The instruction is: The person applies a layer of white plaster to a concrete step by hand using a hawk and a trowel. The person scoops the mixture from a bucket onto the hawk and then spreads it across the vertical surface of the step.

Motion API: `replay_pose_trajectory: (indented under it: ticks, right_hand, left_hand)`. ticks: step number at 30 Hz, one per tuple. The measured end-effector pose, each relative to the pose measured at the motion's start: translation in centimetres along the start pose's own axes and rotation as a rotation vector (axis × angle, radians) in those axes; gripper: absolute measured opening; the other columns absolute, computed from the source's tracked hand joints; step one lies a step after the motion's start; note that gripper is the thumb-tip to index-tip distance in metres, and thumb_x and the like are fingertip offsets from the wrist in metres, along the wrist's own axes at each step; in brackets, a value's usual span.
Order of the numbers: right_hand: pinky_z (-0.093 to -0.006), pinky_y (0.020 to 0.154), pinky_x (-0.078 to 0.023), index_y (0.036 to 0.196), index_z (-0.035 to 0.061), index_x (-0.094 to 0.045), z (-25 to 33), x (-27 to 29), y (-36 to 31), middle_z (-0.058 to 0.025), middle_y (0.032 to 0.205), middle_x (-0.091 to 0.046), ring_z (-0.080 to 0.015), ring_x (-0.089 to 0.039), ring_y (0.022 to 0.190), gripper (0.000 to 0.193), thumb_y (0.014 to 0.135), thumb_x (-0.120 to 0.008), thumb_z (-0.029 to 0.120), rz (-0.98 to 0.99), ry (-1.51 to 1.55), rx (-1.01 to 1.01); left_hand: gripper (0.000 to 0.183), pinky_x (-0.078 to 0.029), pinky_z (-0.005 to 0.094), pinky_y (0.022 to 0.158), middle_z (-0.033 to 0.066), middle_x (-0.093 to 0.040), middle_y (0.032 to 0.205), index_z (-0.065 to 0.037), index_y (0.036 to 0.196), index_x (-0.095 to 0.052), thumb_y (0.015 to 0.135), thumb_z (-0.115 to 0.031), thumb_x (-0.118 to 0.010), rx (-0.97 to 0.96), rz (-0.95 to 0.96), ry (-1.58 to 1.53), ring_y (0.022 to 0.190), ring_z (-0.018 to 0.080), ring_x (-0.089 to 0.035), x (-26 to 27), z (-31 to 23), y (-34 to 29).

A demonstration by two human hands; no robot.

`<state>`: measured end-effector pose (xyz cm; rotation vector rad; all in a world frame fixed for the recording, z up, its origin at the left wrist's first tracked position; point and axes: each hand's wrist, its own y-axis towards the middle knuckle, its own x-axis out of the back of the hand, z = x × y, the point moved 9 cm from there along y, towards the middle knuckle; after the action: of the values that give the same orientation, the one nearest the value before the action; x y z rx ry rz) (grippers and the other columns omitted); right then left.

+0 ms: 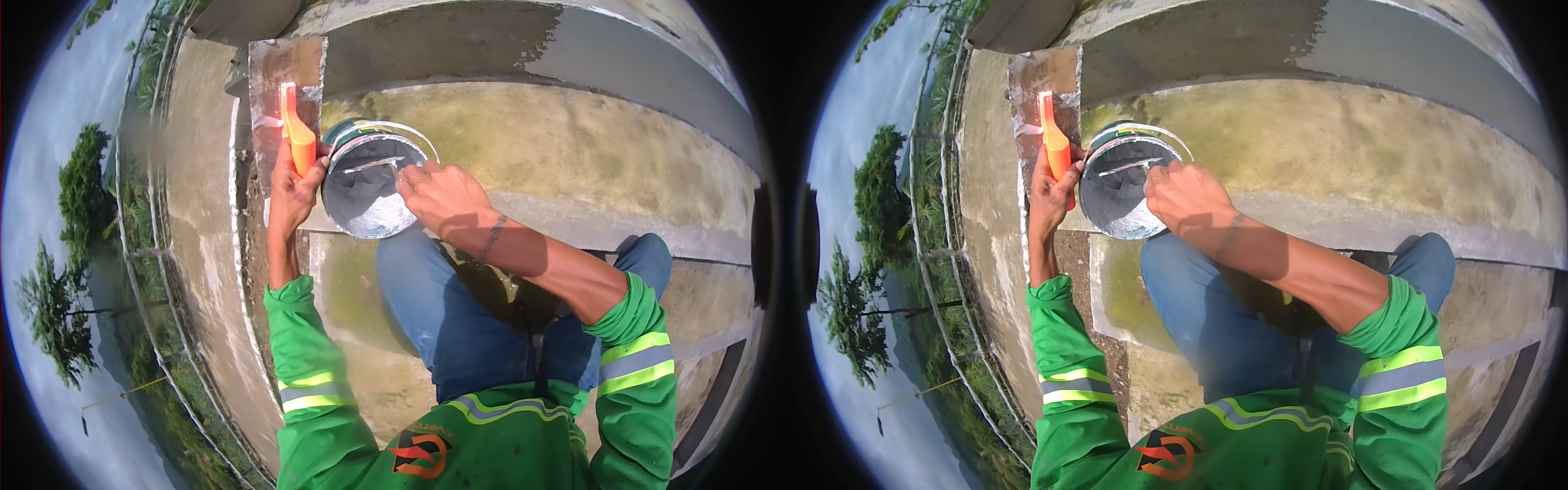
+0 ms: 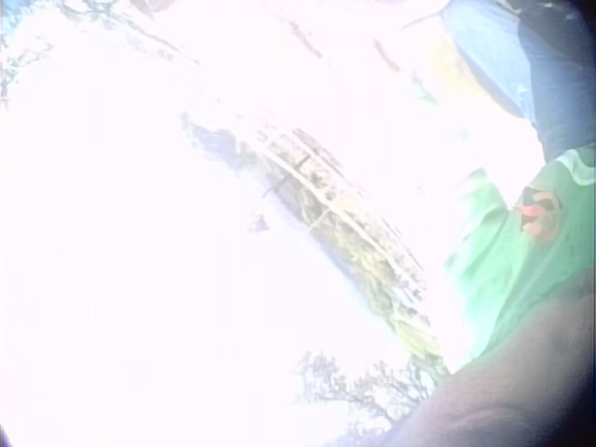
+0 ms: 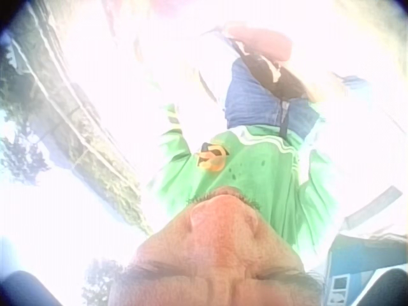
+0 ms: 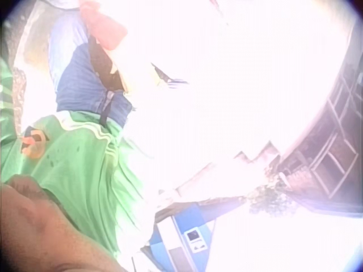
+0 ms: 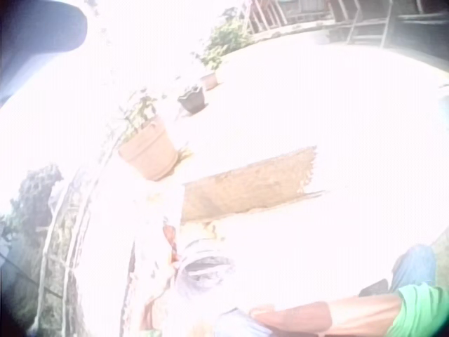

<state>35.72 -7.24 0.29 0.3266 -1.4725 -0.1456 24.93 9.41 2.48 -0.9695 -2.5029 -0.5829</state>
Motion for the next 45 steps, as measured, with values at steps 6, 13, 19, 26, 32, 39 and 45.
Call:
replay_pose_trajectory:
  ticks: [6, 13, 19, 26, 32, 39, 45]
  right_hand:
    - [-0.0335, 0.068, -0.056, 0.106, 0.0034, -0.066, 1.2, -4.4, -0.8, -0.0077, 0.095, -0.064, -0.0225, -0.066, 0.09, 0.024, 0.085, -0.06, 0.011, 0.35, -0.09, 0.036]
    - [-0.0367, 0.069, -0.056, 0.099, 0.005, -0.068, -1.7, 0.3, -0.9, -0.0105, 0.093, -0.066, -0.0251, -0.067, 0.091, 0.016, 0.087, -0.062, 0.013, 0.049, 0.088, -0.109]
    - [-0.0316, 0.063, -0.049, 0.107, -0.0021, -0.064, -4.9, -3.7, -1.6, -0.0119, 0.088, -0.067, -0.0176, -0.062, 0.074, 0.032, 0.094, -0.061, 0.027, 0.338, 1.264, -0.511]
    - [-0.0392, 0.057, -0.049, 0.078, -0.0052, -0.063, -4.8, -6.9, -0.7, -0.0191, 0.078, -0.066, -0.026, -0.061, 0.056, 0.036, 0.092, -0.059, 0.028, 0.579, 1.271, -0.578]
    - [-0.0439, 0.08, -0.053, 0.104, -0.0036, -0.069, -6.5, -3.1, 0.3, -0.0238, 0.1, -0.069, -0.0405, -0.067, 0.093, 0.028, 0.088, -0.062, 0.019, 0.636, 0.672, -0.365]
    - [-0.045, 0.082, -0.052, 0.094, -0.0061, -0.069, -6.8, 0.3, 0.2, -0.0267, 0.093, -0.069, -0.039, -0.068, 0.094, 0.023, 0.081, -0.059, 0.01, 0.384, 0.969, -0.379]
    - [-0.0418, 0.081, -0.056, 0.093, 0.0024, -0.075, -5.1, -3.3, 0.8, -0.02, 0.102, -0.072, -0.0339, -0.071, 0.096, 0.021, 0.079, -0.061, 0.009, 0.544, 0.553, -0.376]
  left_hand:
    - [0.023, -0.047, 0.0262, 0.079, 0.0021, -0.063, 0.097, -0.003, 0.113, -0.055, 0.092, -0.005, -0.063, 0.003, 0.024, 0.006, 0.087, 0.0102, -0.056, -0.2, 0.3, 0.2]
    - [0.028, -0.046, 0.0268, 0.083, 0.0027, -0.062, 0.1, -0.004, 0.117, -0.053, 0.091, -0.004, -0.064, 0.026, -0.004, -0.042, 0.09, 0.0113, -0.056, -0.8, 0.6, 0.2]
    - [0.029, -0.046, 0.0282, 0.086, 0.0045, -0.061, 0.102, -0.003, 0.119, -0.052, 0.092, -0.004, -0.063, 0.08, -0.091, -0.069, 0.093, 0.0132, -0.057, -1.1, 1.5, -0.7]
    - [0.033, -0.047, 0.0289, 0.088, 0.004, -0.061, 0.102, -0.003, 0.122, -0.05, 0.092, -0.003, -0.064, 0.124, -0.135, -0.116, 0.093, 0.0138, -0.058, -2.1, 1.4, -1.3]
    - [0.031, -0.048, 0.0279, 0.085, 0.0044, -0.062, 0.102, -0.003, 0.121, -0.05, 0.092, -0.002, -0.062, 0.071, -0.114, -0.064, 0.095, 0.0133, -0.059, -3.3, 0.1, -1.2]
    - [0.027, -0.048, 0.028, 0.085, 0.0046, -0.063, 0.1, -0.002, 0.118, -0.05, 0.093, -0.003, -0.061, -0.02, -0.181, -0.04, 0.093, 0.0131, -0.06, -2.9, -0.8, -1.3]
    - [0.022, -0.049, 0.0255, 0.075, 0.0036, -0.064, 0.095, -0.003, 0.112, -0.053, 0.093, -0.006, -0.064, -0.05, -0.188, 0.064, 0.082, 0.0094, -0.058, -2.7, -1.0, -0.6]
